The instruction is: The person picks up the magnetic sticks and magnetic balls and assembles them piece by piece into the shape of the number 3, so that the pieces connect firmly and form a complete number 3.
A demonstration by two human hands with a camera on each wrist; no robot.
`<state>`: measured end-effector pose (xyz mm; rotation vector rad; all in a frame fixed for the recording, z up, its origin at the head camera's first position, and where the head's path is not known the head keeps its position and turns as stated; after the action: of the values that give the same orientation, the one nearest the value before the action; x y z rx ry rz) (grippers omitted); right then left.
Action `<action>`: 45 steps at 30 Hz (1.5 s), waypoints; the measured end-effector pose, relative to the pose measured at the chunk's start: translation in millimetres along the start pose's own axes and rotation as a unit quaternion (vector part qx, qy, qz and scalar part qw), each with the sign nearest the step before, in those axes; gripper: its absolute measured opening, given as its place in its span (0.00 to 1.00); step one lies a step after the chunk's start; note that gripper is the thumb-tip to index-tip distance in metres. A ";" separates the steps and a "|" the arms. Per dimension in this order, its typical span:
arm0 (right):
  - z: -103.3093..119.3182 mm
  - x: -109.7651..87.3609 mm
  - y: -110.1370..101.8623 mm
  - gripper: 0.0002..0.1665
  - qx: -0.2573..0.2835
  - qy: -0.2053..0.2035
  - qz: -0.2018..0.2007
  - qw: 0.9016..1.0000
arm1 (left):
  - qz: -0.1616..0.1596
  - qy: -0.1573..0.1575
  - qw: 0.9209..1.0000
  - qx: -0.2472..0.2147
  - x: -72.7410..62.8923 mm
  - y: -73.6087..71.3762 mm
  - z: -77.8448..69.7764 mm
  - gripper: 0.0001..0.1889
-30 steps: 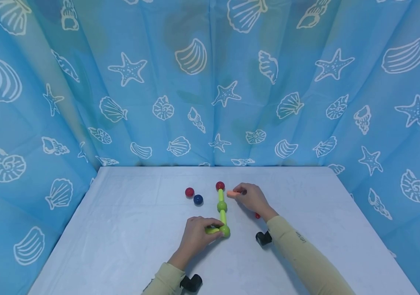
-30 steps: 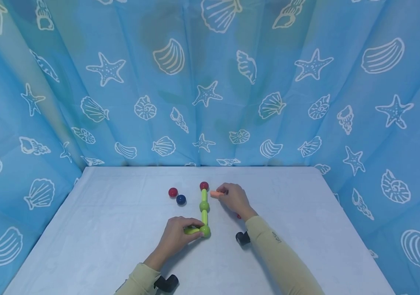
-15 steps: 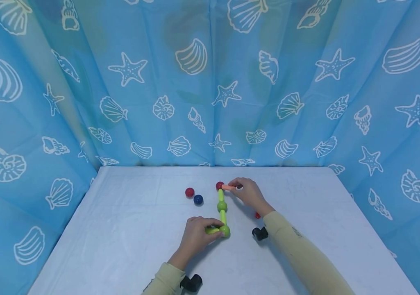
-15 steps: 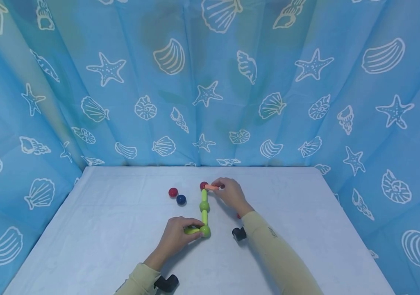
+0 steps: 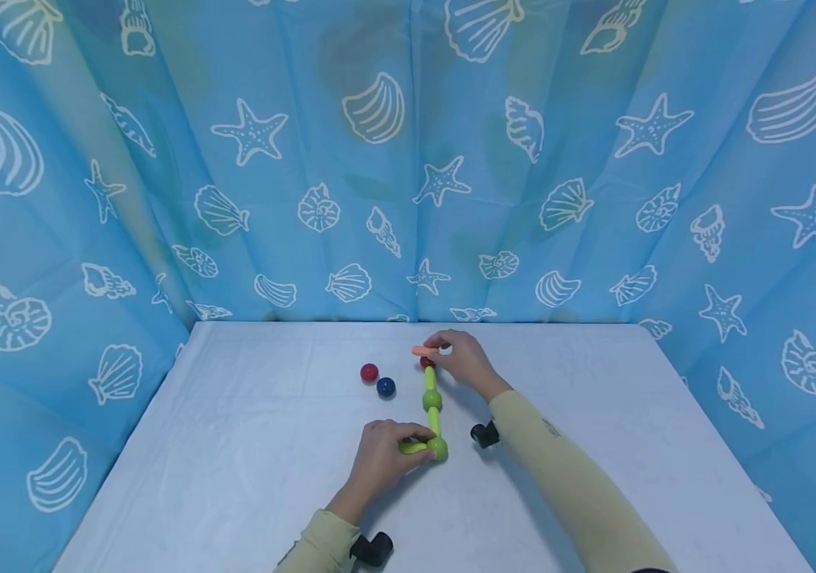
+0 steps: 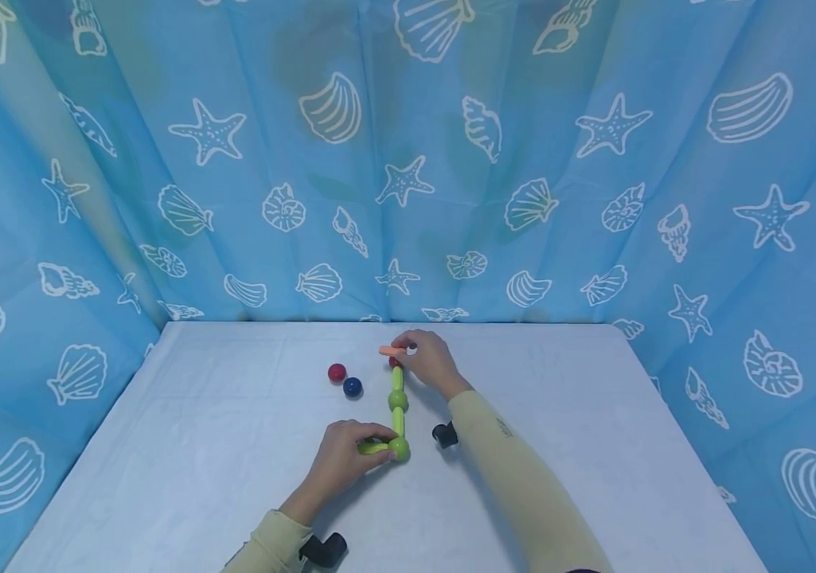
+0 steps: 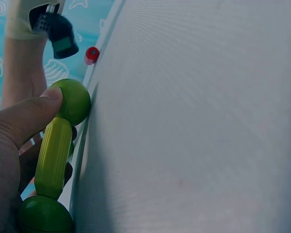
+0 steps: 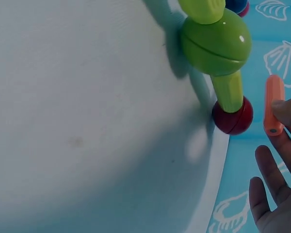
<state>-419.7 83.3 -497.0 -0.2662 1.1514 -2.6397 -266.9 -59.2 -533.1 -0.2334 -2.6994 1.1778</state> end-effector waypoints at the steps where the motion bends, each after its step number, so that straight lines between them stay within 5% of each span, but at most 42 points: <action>1: 2.0 2.2 1.3 0.12 0.001 -0.003 0.003 1.000 | -0.001 0.001 1.000 -0.001 0.0 -0.3 0.0 0.14; 6: 10.5 11.6 7.3 0.11 0.000 -0.023 0.020 1.000 | 0.001 0.000 1.000 -0.004 0.6 -0.1 0.5 0.13; 20: 10.4 22.7 30.1 0.09 0.008 0.007 0.060 0.998 | 0.005 -0.003 1.000 -0.006 0.3 0.9 2.9 0.13; 45: 2.3 23.8 42.2 0.09 -0.008 0.018 0.072 0.997 | -0.001 -0.001 1.000 0.000 -0.1 -0.7 1.6 0.13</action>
<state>-435.3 46.9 -524.9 -0.1320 1.1575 -2.5199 -267.2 -60.8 -533.6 -0.2287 -2.7016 1.1774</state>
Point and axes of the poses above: each hand's wrist, its own x-axis towards the middle knuckle, its own y-axis out of the palm, z = x × y, the point moved 6 cm from there along x, towards the middle knuckle, and after that the axes turned 3 degrees about -y, right-handed, at the moved point
